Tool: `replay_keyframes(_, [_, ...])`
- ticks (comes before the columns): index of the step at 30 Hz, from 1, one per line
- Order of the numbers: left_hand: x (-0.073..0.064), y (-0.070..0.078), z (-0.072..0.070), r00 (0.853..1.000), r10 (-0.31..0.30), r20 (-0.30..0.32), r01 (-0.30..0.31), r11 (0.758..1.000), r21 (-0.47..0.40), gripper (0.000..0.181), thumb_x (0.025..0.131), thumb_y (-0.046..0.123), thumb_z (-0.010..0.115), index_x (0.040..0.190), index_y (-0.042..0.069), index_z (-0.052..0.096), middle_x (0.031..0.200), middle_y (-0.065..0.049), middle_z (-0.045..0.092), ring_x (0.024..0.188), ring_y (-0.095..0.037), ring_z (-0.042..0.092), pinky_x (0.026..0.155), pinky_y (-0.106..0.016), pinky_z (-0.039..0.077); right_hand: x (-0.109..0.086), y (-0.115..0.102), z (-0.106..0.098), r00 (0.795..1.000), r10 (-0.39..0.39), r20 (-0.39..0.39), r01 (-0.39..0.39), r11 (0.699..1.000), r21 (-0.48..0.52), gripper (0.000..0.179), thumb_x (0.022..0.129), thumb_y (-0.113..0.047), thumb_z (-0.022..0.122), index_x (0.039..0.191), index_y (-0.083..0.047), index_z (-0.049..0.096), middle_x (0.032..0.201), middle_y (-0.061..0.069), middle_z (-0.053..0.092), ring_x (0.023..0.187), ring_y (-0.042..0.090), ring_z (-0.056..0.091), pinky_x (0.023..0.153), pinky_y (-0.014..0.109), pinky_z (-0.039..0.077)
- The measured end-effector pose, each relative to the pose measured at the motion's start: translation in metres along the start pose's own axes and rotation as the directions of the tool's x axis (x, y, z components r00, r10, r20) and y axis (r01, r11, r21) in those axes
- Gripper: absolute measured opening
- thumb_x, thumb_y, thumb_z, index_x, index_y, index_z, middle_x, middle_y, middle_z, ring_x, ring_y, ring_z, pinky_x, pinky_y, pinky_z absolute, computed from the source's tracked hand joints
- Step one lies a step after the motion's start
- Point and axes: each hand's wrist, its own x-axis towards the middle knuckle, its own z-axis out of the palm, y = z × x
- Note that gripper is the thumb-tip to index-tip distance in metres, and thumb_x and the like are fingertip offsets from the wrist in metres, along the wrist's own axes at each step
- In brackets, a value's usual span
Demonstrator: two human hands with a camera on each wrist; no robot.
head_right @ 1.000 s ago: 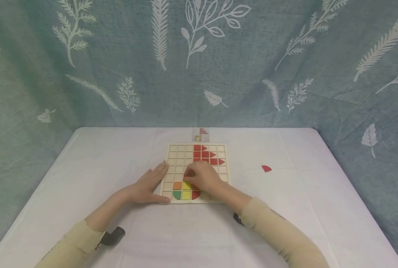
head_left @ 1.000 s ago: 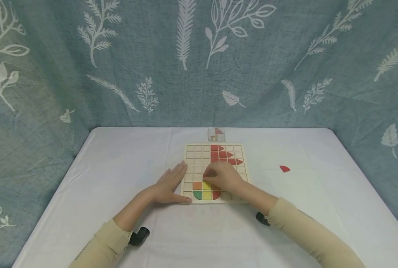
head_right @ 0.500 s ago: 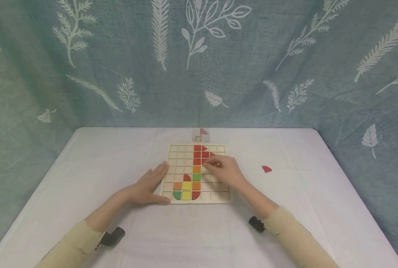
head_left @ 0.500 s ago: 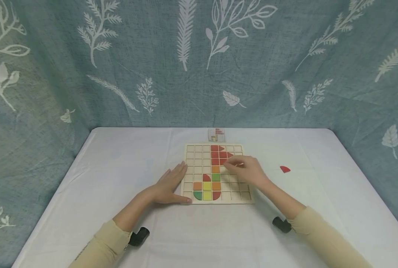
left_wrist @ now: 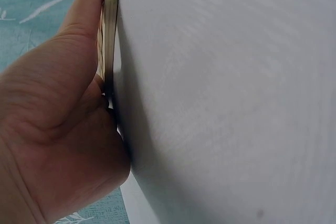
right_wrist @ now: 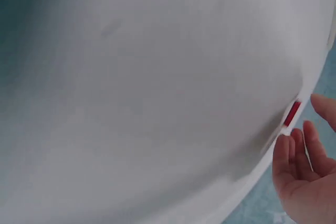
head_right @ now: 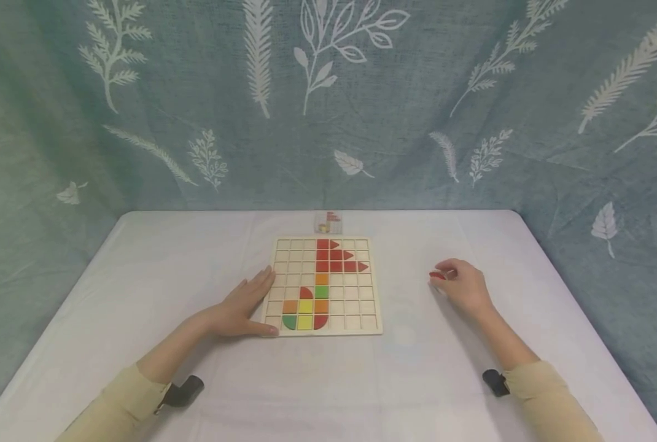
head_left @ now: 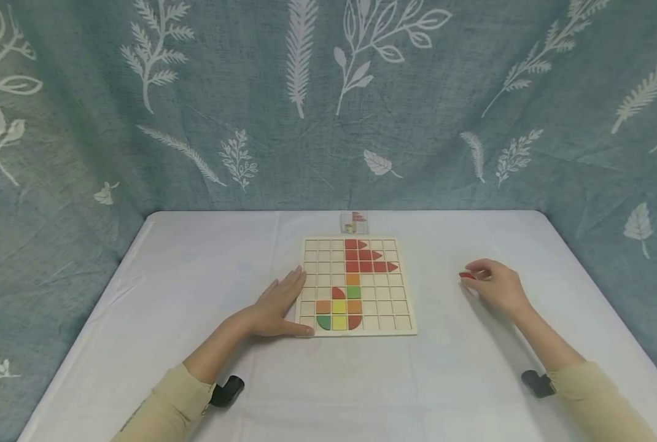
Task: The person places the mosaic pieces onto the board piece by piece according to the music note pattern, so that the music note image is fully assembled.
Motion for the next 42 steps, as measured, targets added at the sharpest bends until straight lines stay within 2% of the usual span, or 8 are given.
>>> replay_keyframes(6, [0.000, 0.000, 0.000, 1.000, 0.007, -0.004, -0.007, 1.000, -0.009, 0.116, 0.080, 0.053, 0.075, 0.155, -0.002, 0.006, 0.162, -0.018, 0.000, 0.149, -0.031, -0.001, 0.119, -0.050, 0.000, 0.003, 0.012, -0.003, 0.999, 0.035, 0.027, -0.035, 0.999, -0.015, 0.038, 0.090, -0.017, 0.070, 0.119, 0.006, 0.060, 0.111, 0.027, 0.063, 0.100, 0.039, 0.059, 0.079, 0.045, 0.053])
replay_keyframes(13, [-0.001, 0.000, 0.000, 1.000, 0.012, -0.008, -0.012, 1.000, -0.001, 0.116, 0.080, 0.053, 0.075, 0.155, -0.002, 0.006, 0.162, -0.018, 0.000, 0.149, -0.031, 0.000, 0.119, -0.050, 0.000, 0.006, 0.011, 0.000, 0.999, 0.049, 0.010, -0.049, 0.999, -0.022, 0.034, 0.088, -0.016, 0.071, 0.114, 0.005, 0.064, 0.101, 0.023, 0.066, 0.090, 0.033, 0.061, 0.068, 0.032, 0.051])
replay_keyframes(19, [-0.002, 0.002, 0.000, 1.000, -0.004, -0.003, 0.004, 1.000, -0.010, 0.115, 0.080, 0.052, 0.075, 0.155, -0.001, 0.006, 0.162, -0.017, 0.000, 0.149, -0.031, -0.001, 0.119, -0.049, -0.001, 0.007, 0.008, 0.001, 0.999, 0.050, 0.007, -0.050, 0.997, 0.065, 0.037, 0.088, -0.019, 0.072, 0.115, 0.005, 0.064, 0.102, 0.020, 0.068, 0.090, 0.029, 0.062, 0.066, 0.026, 0.050])
replay_keyframes(22, [-0.002, 0.002, 0.000, 1.000, -0.005, -0.006, 0.005, 1.000, -0.010, 0.115, 0.080, 0.052, 0.075, 0.155, -0.001, 0.007, 0.162, -0.017, 0.000, 0.149, -0.031, -0.001, 0.119, -0.050, 0.000, 0.007, -0.001, 0.006, 0.998, 0.059, 0.025, -0.063, 0.981, 0.183, 0.043, 0.089, -0.025, 0.072, 0.122, 0.002, 0.063, 0.109, 0.019, 0.068, 0.098, 0.027, 0.063, 0.071, 0.022, 0.050])
replay_keyframes(26, [-0.002, 0.002, -0.001, 1.000, -0.001, -0.009, 0.000, 1.000, -0.012, 0.115, 0.080, 0.052, 0.076, 0.155, -0.001, 0.007, 0.162, -0.017, 0.000, 0.149, -0.031, -0.001, 0.119, -0.050, -0.001, 0.008, -0.022, 0.019, 0.996, 0.058, 0.065, -0.077, 0.937, 0.341, 0.049, 0.090, -0.029, 0.072, 0.128, 0.000, 0.059, 0.119, 0.018, 0.066, 0.109, 0.026, 0.063, 0.081, 0.020, 0.049])
replay_keyframes(30, [-0.002, 0.002, 0.000, 1.000, 0.003, -0.007, -0.003, 1.000, -0.013, 0.115, 0.080, 0.052, 0.075, 0.155, -0.001, 0.006, 0.162, -0.017, 0.000, 0.149, -0.030, -0.001, 0.119, -0.050, 0.000, 0.009, -0.046, 0.034, 0.993, 0.057, 0.103, -0.098, 0.889, 0.447, 0.049, 0.090, -0.029, 0.072, 0.129, -0.002, 0.058, 0.122, 0.016, 0.064, 0.112, 0.024, 0.062, 0.089, 0.024, 0.049])
replay_keyframes(38, [-0.003, 0.002, 0.000, 1.000, 0.007, -0.008, -0.007, 1.000, -0.017, 0.115, 0.080, 0.052, 0.076, 0.155, -0.001, 0.006, 0.162, -0.017, 0.000, 0.149, -0.030, -0.001, 0.119, -0.050, 0.000, 0.011, -0.086, 0.065, 0.980, -0.014, 0.197, -0.096, 0.838, 0.537, 0.043, 0.087, -0.024, 0.075, 0.124, -0.005, 0.063, 0.119, 0.011, 0.067, 0.111, 0.022, 0.062, 0.100, 0.039, 0.045])
replay_keyframes(42, [-0.003, 0.001, -0.001, 1.000, 0.008, -0.008, -0.008, 1.000, -0.014, 0.116, 0.080, 0.052, 0.076, 0.155, -0.001, 0.006, 0.162, -0.017, 0.000, 0.149, -0.030, -0.001, 0.119, -0.050, 0.000, 0.011, -0.106, 0.080, 0.967, -0.096, 0.237, -0.041, 0.856, 0.515, 0.038, 0.086, -0.023, 0.076, 0.119, -0.009, 0.067, 0.114, 0.006, 0.069, 0.105, 0.020, 0.063, 0.095, 0.039, 0.048])
